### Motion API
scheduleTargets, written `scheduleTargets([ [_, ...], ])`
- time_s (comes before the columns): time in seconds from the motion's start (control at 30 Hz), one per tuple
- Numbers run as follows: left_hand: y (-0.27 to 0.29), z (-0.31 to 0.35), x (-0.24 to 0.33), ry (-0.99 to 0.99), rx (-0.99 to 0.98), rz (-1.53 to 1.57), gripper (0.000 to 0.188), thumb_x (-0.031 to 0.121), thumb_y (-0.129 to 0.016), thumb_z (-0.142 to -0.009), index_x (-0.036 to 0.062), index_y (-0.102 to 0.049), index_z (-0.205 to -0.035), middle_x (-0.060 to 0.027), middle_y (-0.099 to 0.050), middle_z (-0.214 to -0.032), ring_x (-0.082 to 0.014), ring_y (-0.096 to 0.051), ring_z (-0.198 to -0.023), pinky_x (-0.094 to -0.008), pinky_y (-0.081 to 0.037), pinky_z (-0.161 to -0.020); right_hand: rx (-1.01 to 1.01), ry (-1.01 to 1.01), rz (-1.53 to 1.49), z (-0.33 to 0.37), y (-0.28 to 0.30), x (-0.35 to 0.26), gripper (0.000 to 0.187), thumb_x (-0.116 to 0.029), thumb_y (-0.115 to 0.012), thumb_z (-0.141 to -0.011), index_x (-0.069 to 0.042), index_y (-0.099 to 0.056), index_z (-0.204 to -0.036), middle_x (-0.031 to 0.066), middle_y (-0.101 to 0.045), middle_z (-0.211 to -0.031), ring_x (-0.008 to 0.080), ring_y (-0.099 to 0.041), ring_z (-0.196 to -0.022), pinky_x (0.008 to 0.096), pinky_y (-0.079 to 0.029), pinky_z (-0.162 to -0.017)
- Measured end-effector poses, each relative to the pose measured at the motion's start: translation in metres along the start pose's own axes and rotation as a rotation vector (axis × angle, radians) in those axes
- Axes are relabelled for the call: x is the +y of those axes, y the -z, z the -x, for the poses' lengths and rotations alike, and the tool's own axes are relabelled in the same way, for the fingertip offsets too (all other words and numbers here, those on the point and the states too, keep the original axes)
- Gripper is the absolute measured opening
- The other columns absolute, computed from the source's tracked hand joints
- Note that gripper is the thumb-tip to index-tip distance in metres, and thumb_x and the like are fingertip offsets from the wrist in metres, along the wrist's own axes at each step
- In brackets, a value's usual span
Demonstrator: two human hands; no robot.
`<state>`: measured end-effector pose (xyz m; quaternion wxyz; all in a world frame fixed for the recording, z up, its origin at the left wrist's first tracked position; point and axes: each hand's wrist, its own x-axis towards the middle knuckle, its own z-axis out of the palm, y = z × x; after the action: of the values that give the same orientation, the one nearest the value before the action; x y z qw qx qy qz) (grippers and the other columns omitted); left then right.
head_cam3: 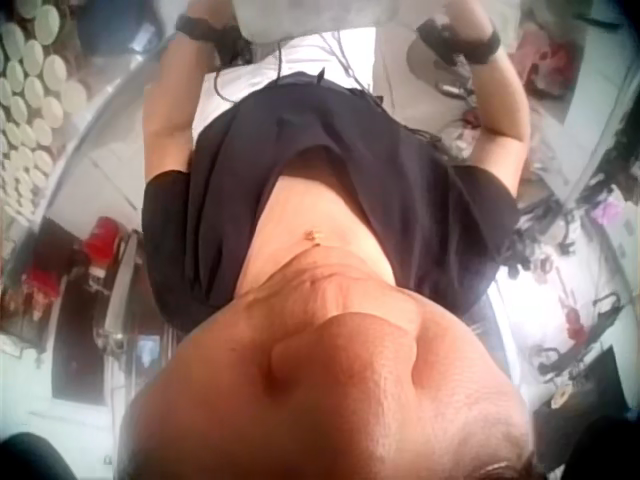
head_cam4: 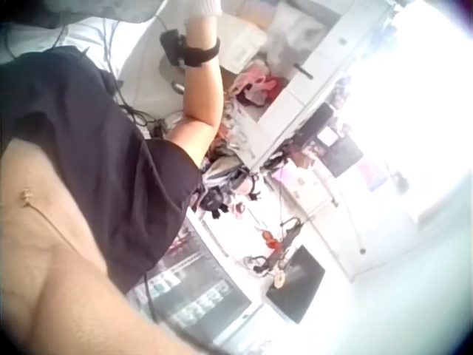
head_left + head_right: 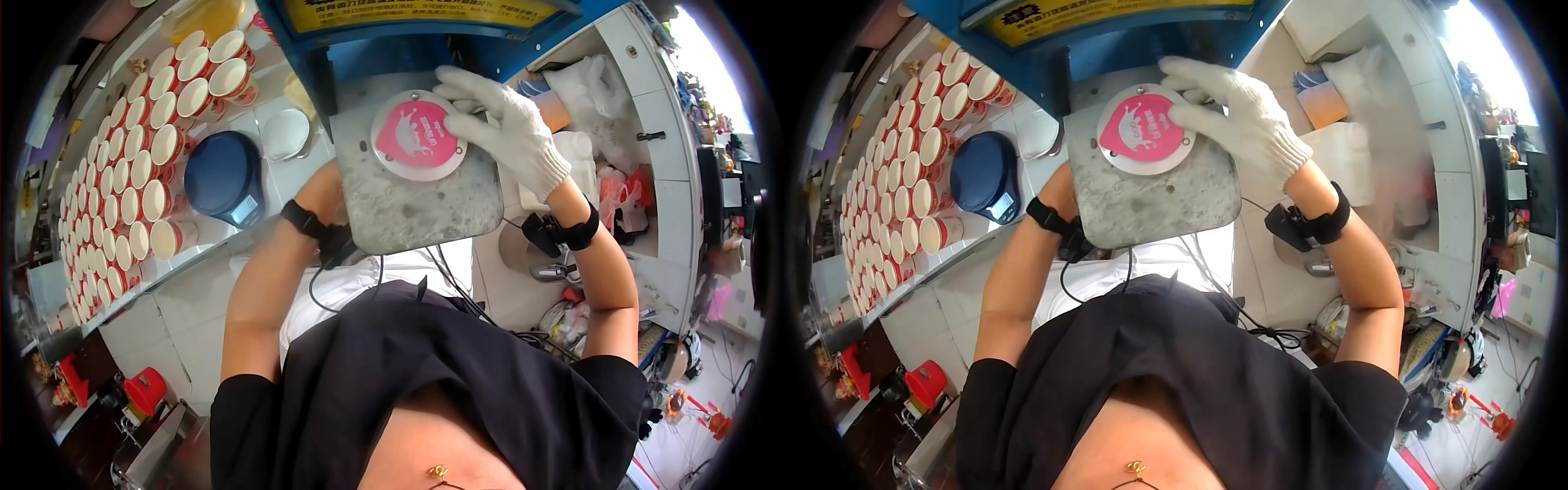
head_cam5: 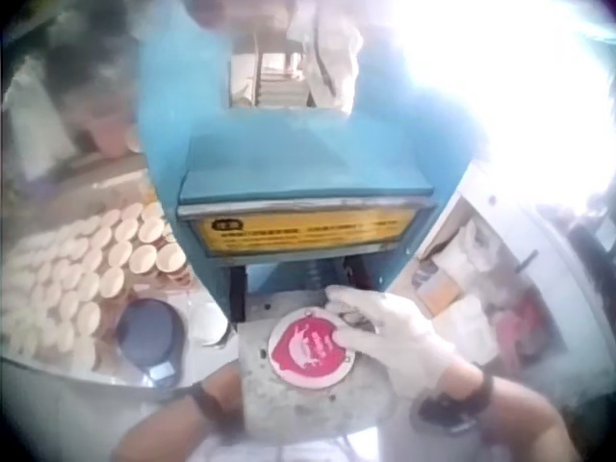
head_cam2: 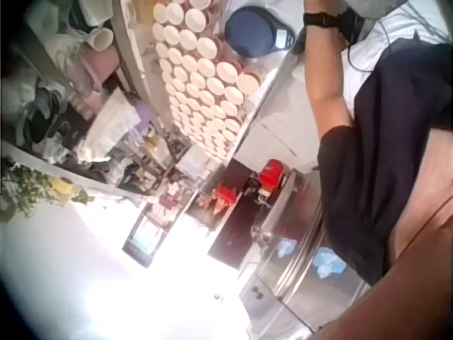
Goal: The person places a lid on a cup, inserts the cup into a sealing machine, operates the machine with a lever, and then removes the sealed cup and places it on a scale.
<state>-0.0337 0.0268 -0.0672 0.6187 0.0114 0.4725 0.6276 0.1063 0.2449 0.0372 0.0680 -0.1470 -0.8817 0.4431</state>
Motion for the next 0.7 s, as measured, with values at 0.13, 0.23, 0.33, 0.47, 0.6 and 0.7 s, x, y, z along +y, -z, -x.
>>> scheduleTargets([
  [0.13,0.004,-0.009,0.019,-0.018,-0.019,-0.035,0.049,0.035,-0.046,-0.114,-0.0001,-0.054,-0.147,-0.0147,-0.066,-0.141,-0.0260,-0.069,-0.122,-0.0394,-0.058,-0.103,0.091,-0.038,0.049,-0.011,-0.008,-0.005,0.050,-0.029,-0.072,-0.099,-0.011,-0.064,-0.145,0.0072,-0.078,-0.124,0.0192,-0.074,-0.103,0.0356,-0.058,-0.097],
  [0.23,0.003,-0.012,0.028,-0.039,-0.100,0.005,0.051,0.037,-0.047,-0.114,0.0003,-0.054,-0.148,-0.0149,-0.066,-0.141,-0.0267,-0.068,-0.123,-0.0402,-0.058,-0.105,0.093,-0.063,0.053,-0.016,-0.006,-0.006,0.056,-0.032,-0.074,-0.097,-0.008,-0.062,-0.146,0.0130,-0.075,-0.129,0.0270,-0.073,-0.108,0.0359,-0.057,-0.099],
  [0.33,-0.004,-0.017,0.023,-0.056,-0.212,0.116,0.054,0.040,-0.047,-0.113,0.0006,-0.053,-0.149,-0.0152,-0.065,-0.142,-0.0273,-0.068,-0.124,-0.0410,-0.057,-0.106,0.117,0.143,-0.098,0.001,-0.004,-0.002,0.075,-0.039,-0.080,-0.090,-0.006,-0.054,-0.152,0.0193,-0.069,-0.137,0.0357,-0.069,-0.118,0.0397,-0.054,-0.104],
  [0.47,-0.012,-0.016,0.020,-0.071,-0.359,0.253,0.057,0.044,-0.047,-0.113,0.0011,-0.053,-0.150,-0.0156,-0.064,-0.144,-0.0281,-0.067,-0.126,-0.0421,-0.056,-0.107,0.072,0.347,0.222,0.010,-0.011,-0.005,0.114,-0.045,-0.095,-0.072,-0.009,-0.036,-0.162,0.0201,-0.065,-0.141,0.0405,-0.061,-0.130,0.0455,-0.049,-0.113],
  [0.6,-0.024,-0.003,0.019,-0.051,-0.419,0.439,0.062,0.048,-0.047,-0.112,0.0009,-0.052,-0.151,-0.0167,-0.064,-0.145,-0.0294,-0.065,-0.129,-0.0436,-0.055,-0.109,0.160,0.268,0.170,0.008,-0.025,-0.017,0.118,-0.041,-0.098,-0.068,-0.009,-0.035,-0.163,0.0203,-0.066,-0.137,0.0390,-0.063,-0.128,0.0446,-0.050,-0.111],
  [0.7,-0.021,0.010,0.021,-0.057,-0.299,0.416,0.062,0.048,-0.043,-0.113,0.0006,-0.053,-0.151,-0.0173,-0.064,-0.145,-0.0294,-0.064,-0.131,-0.0439,-0.053,-0.112,0.190,0.264,0.084,0.010,-0.027,-0.021,0.120,-0.038,-0.099,-0.068,-0.009,-0.033,-0.164,0.0211,-0.067,-0.135,0.0375,-0.066,-0.125,0.0432,-0.052,-0.108],
])
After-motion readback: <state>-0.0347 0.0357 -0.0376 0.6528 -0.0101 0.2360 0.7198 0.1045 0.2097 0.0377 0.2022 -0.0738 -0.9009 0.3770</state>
